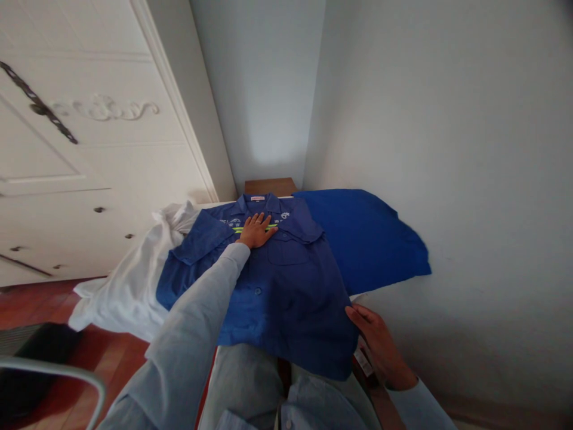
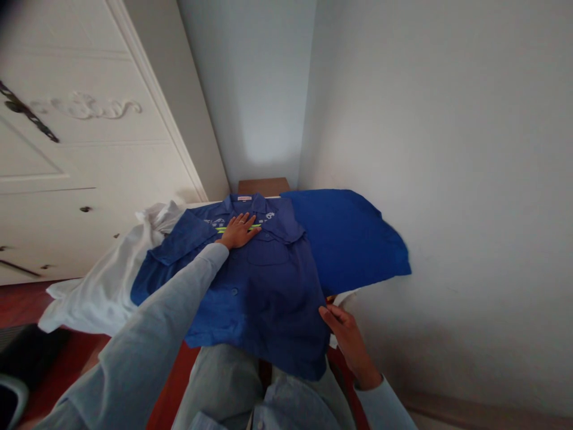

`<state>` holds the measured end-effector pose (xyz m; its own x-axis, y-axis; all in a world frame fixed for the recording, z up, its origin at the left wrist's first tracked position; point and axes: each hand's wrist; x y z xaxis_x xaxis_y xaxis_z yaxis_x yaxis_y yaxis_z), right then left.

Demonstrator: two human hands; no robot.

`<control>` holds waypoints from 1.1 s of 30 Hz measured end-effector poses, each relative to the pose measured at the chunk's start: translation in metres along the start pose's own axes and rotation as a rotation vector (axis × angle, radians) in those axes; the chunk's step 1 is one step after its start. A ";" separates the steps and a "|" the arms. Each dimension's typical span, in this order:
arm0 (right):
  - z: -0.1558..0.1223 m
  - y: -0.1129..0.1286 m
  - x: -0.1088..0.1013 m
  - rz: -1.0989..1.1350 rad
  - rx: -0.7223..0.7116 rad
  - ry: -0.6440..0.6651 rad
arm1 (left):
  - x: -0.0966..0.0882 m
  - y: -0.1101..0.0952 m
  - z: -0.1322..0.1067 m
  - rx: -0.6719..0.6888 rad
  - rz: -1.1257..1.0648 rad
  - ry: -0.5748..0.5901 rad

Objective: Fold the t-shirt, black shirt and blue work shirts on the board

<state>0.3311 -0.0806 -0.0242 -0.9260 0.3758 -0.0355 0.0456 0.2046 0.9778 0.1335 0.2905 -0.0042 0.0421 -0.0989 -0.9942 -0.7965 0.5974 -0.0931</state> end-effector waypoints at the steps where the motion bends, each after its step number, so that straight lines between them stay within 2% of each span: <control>1: -0.002 0.000 -0.005 0.037 0.030 0.019 | 0.000 0.000 0.000 0.000 -0.002 0.000; 4: -0.009 -0.006 -0.023 0.066 0.085 0.017 | 0.000 0.000 0.000 0.003 -0.007 -0.003; 9: -0.010 -0.015 -0.040 -0.107 0.055 -0.081 | 0.003 0.000 0.000 0.003 -0.013 -0.017; 12: -0.001 0.005 -0.042 -0.179 -0.050 -0.173 | 0.004 0.001 0.001 0.003 -0.003 -0.031; 14: 0.014 0.029 -0.039 -0.178 -0.131 -0.173 | 0.005 0.000 0.000 -0.002 0.003 -0.039; 17: 0.056 0.067 -0.028 -0.134 -0.259 -0.090 | 0.004 0.000 -0.001 -0.010 -0.004 -0.048; 21: 0.144 0.108 -0.003 -0.165 -0.378 0.058 | 0.002 -0.001 -0.004 -0.008 -0.022 -0.060; 23: 0.190 0.121 0.009 -0.244 -0.333 0.045 | 0.002 0.000 -0.004 -0.011 -0.028 -0.057; 26: 0.241 0.133 0.024 -0.437 -0.154 0.054 | 0.003 0.000 -0.003 -0.011 -0.037 -0.053; 29: 0.264 0.135 0.032 -0.502 -0.027 0.144 | 0.003 -0.002 -0.004 -0.016 -0.046 -0.053; 33: 0.271 0.133 0.036 -0.481 -0.008 0.168 | -0.001 -0.007 -0.007 -0.010 -0.044 -0.081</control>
<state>0.4056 0.2050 0.0489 -0.8890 0.0905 -0.4489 -0.4027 0.3121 0.8605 0.1348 0.2813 -0.0025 0.1256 -0.0603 -0.9902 -0.7987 0.5860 -0.1370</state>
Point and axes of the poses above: each hand's wrist, its own z-axis towards the middle knuckle, its own x-axis out of the palm, y = z × x, and after that the axes turned 7 degrees about y, right-handed
